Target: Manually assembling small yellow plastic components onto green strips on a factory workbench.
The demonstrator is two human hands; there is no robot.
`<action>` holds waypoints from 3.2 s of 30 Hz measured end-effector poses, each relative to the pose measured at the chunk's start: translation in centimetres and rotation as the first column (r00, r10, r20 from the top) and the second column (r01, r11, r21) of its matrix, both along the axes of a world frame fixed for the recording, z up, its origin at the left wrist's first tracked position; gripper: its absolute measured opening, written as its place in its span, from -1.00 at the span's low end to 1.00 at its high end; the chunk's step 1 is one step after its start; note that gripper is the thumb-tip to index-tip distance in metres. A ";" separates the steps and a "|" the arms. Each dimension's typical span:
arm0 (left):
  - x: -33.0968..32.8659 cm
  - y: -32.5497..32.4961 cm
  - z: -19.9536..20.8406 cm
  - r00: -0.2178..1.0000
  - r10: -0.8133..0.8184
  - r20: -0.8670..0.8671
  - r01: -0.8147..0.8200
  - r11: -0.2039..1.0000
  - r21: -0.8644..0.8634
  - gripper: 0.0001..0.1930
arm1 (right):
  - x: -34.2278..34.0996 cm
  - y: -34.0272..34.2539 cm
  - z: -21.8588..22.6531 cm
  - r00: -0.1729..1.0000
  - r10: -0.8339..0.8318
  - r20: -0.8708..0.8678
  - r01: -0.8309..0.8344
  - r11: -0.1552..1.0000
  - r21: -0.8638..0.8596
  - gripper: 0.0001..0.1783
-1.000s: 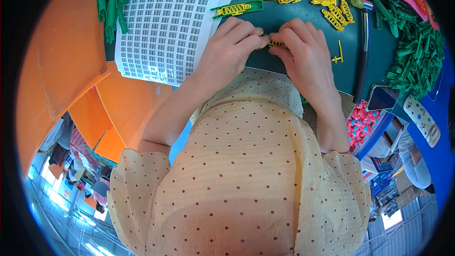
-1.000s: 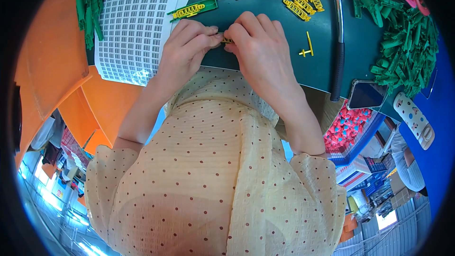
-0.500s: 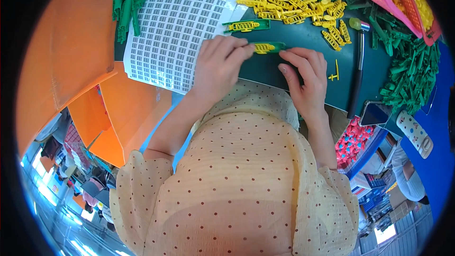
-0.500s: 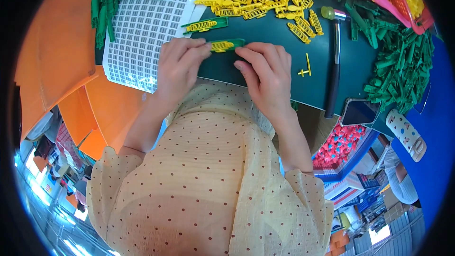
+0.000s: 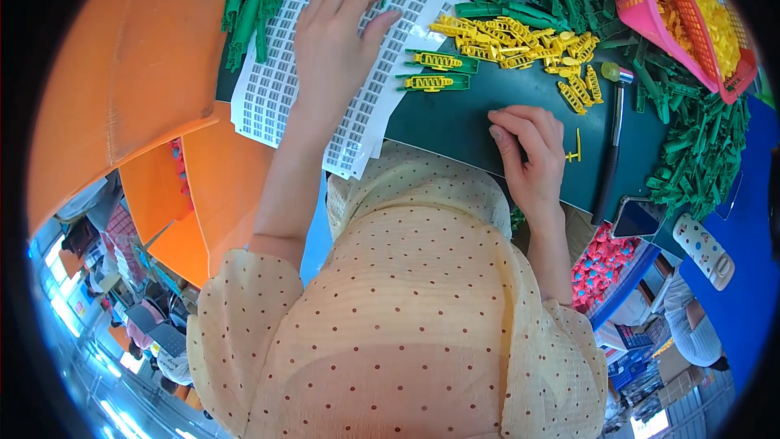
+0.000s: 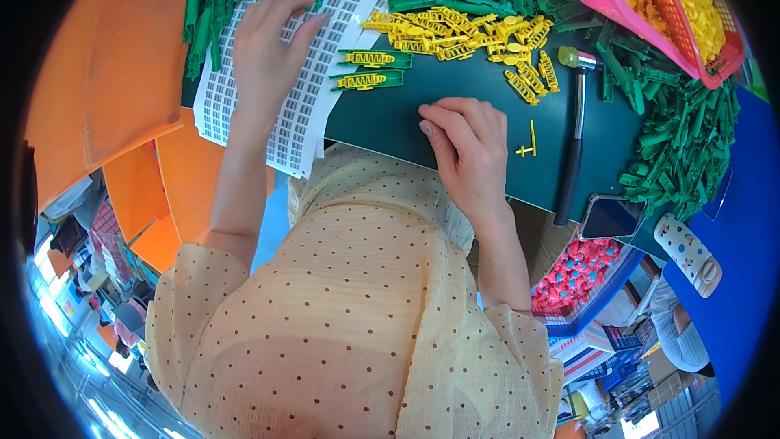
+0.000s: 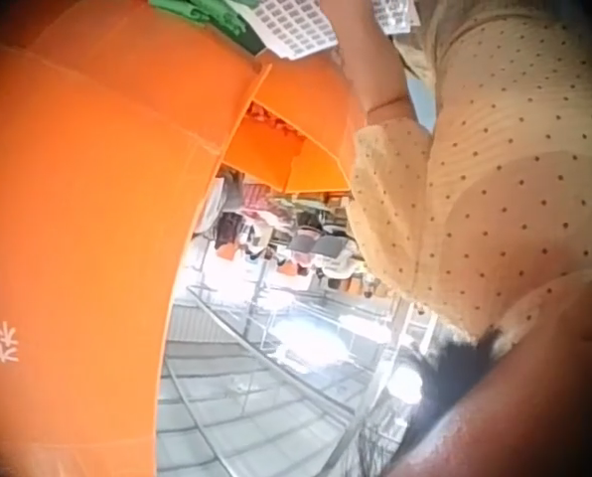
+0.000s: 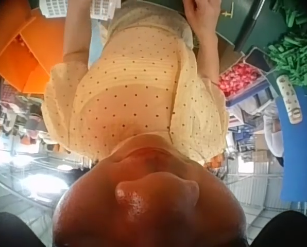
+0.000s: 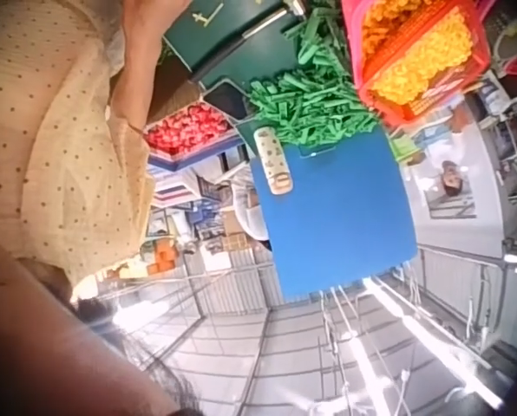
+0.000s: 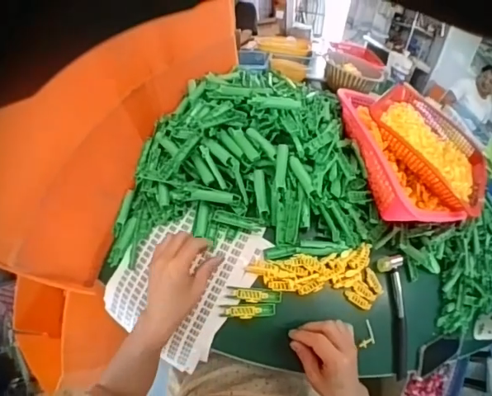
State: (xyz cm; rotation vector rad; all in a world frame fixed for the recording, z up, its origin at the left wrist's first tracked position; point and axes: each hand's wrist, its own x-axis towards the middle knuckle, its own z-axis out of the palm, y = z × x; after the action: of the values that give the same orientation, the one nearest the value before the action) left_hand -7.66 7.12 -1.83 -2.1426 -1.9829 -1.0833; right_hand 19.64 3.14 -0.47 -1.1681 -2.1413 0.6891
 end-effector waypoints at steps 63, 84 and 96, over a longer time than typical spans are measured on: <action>8.5 -7.6 2.3 -0.135 0.178 0.975 0.579 0.813 -0.068 -0.82 | -2.4 -1.6 1.6 0.515 -0.447 -0.731 -0.280 0.718 -0.637 -0.65; 6.4 -7.9 -0.4 0.883 -0.301 0.359 0.381 0.908 -0.174 -0.68 | -0.4 0.4 -0.4 0.977 0.180 0.116 -0.189 0.979 0.073 -0.64; 5.9 -7.8 -0.9 0.881 -0.394 0.261 0.441 0.885 -0.151 -0.74 | -0.9 0.4 0.4 0.966 0.175 0.188 -0.189 0.980 0.061 -0.63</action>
State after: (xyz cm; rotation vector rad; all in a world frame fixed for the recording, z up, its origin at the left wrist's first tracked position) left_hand -1.76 -0.70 -2.68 -2.7724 -1.8247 -1.2702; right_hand 18.73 3.50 -0.03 -1.0359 -2.4301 0.5893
